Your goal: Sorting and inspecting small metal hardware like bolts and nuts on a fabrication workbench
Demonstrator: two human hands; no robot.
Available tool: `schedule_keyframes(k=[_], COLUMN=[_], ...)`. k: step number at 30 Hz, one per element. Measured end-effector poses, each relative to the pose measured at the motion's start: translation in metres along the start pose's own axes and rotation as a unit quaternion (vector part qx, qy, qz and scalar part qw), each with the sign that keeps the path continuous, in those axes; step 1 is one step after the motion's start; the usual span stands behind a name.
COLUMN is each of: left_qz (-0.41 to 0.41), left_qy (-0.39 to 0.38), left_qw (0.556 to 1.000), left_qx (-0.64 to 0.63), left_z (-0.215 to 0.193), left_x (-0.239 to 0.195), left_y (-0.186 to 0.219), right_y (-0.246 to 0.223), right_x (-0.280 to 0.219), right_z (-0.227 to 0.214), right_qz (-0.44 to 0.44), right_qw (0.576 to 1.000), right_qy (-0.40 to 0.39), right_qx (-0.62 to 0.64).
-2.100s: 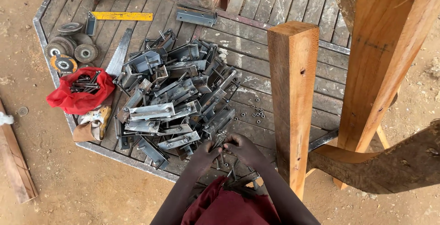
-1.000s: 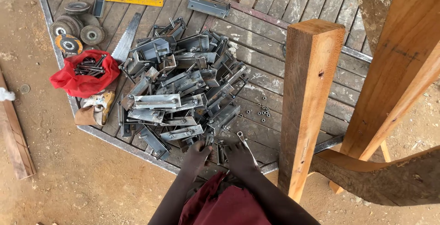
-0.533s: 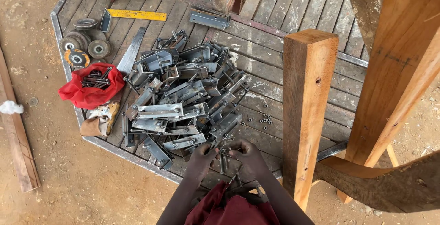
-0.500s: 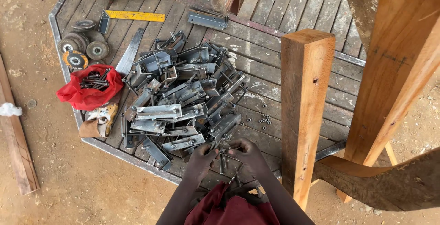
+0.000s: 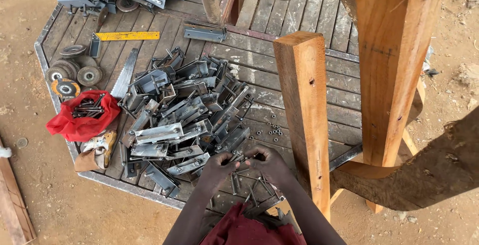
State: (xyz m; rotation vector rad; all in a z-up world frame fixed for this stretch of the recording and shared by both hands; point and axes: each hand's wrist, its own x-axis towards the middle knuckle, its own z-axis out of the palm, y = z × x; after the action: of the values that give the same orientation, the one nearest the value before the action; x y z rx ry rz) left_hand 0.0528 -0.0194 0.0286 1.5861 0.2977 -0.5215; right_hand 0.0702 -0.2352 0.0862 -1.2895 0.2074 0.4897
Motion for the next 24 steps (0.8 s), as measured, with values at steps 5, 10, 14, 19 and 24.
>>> schedule_keyframes(k=[5,10,14,19,24], left_qz=[0.027,0.014,0.013,0.03,0.045], left_qy=[-0.019,-0.02,-0.016,-0.003,0.005], left_qw=[0.999,1.0,1.0,0.999,0.998], left_qx=[0.013,0.0,0.019,0.038,0.033], left_z=[0.009,0.011,0.009,0.01,0.012], left_x=[-0.013,-0.024,-0.029,-0.031,-0.038], left_y=[0.017,0.026,0.024,0.027,0.034], right_y=[0.034,0.04,0.037,0.044,0.057], right_x=[0.013,0.011,0.007,0.015,0.019], right_z=[-0.015,-0.019,-0.019,-0.021,-0.029], right_qz=[0.014,-0.001,0.014,0.04,0.062], right_qw=[1.0,1.0,0.999,0.998,0.991], right_qy=[0.004,-0.014,-0.037,-0.047,-0.056], right_qx=[0.019,-0.015,-0.02,-0.029,-0.1])
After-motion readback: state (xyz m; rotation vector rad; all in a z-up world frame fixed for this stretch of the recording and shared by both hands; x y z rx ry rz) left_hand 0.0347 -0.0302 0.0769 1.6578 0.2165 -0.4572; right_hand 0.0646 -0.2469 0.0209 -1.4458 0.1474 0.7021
